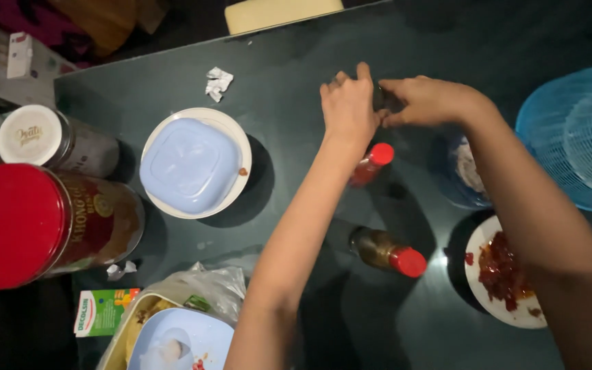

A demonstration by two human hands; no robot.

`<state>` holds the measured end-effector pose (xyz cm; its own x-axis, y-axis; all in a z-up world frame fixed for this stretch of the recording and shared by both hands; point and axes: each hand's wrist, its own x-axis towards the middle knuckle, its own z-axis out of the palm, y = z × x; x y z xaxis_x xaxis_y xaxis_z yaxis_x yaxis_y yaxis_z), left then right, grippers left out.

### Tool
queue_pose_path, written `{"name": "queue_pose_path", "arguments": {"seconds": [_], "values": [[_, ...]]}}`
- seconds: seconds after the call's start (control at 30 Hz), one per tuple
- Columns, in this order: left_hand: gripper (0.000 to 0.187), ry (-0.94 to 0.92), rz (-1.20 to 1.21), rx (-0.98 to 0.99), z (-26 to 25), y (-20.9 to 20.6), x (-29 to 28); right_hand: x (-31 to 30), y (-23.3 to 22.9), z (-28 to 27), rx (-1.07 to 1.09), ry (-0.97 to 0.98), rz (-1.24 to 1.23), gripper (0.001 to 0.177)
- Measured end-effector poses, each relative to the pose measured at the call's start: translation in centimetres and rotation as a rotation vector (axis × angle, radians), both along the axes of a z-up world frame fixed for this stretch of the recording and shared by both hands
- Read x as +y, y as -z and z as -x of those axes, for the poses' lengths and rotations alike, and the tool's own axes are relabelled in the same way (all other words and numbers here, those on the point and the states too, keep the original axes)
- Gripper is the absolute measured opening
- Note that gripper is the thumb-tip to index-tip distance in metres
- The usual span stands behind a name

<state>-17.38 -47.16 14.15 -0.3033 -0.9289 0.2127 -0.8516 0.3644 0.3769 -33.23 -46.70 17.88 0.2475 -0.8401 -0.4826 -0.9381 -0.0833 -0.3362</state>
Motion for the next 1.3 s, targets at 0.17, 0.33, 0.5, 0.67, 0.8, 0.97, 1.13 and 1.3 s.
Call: {"name": "queue_pose_path", "arguments": {"seconds": [0.17,0.33,0.5,0.67,0.8,0.97,1.13,1.3], "values": [[0.071,0.092,-0.036,0.150,-0.4,-0.1,0.1,1.6,1.3,2.5,0.064,-0.034,0.154,0.085],[0.045,0.033,-0.099,0.037,-5.1,0.7,-1.3,5.9,-7.7,-3.1,0.264,0.086,0.171,0.068],[0.034,-0.059,-0.289,-0.905,-10.5,3.4,-2.5,8.6,-12.7,-8.4,0.079,-0.035,0.202,0.057],[0.053,-0.041,-0.325,-1.174,-13.7,2.0,-0.7,9.4,-14.9,-13.4,0.010,-0.246,0.264,0.062],[0.064,0.029,-0.328,-1.261,-14.9,2.7,0.7,9.5,-15.1,-15.9,-0.009,-0.346,0.378,0.060],[0.053,-0.002,-0.320,-1.186,-17.5,3.4,2.8,11.0,-16.1,-17.9,0.066,-0.354,0.355,0.059],[0.050,0.071,-0.241,-1.148,-19.8,2.6,5.1,13.5,-15.5,-18.6,-0.001,-0.390,0.433,0.055],[0.019,0.056,0.146,-0.574,-20.2,2.5,9.7,17.7,-14.7,-19.1,-0.149,-0.412,0.420,0.048]]}}
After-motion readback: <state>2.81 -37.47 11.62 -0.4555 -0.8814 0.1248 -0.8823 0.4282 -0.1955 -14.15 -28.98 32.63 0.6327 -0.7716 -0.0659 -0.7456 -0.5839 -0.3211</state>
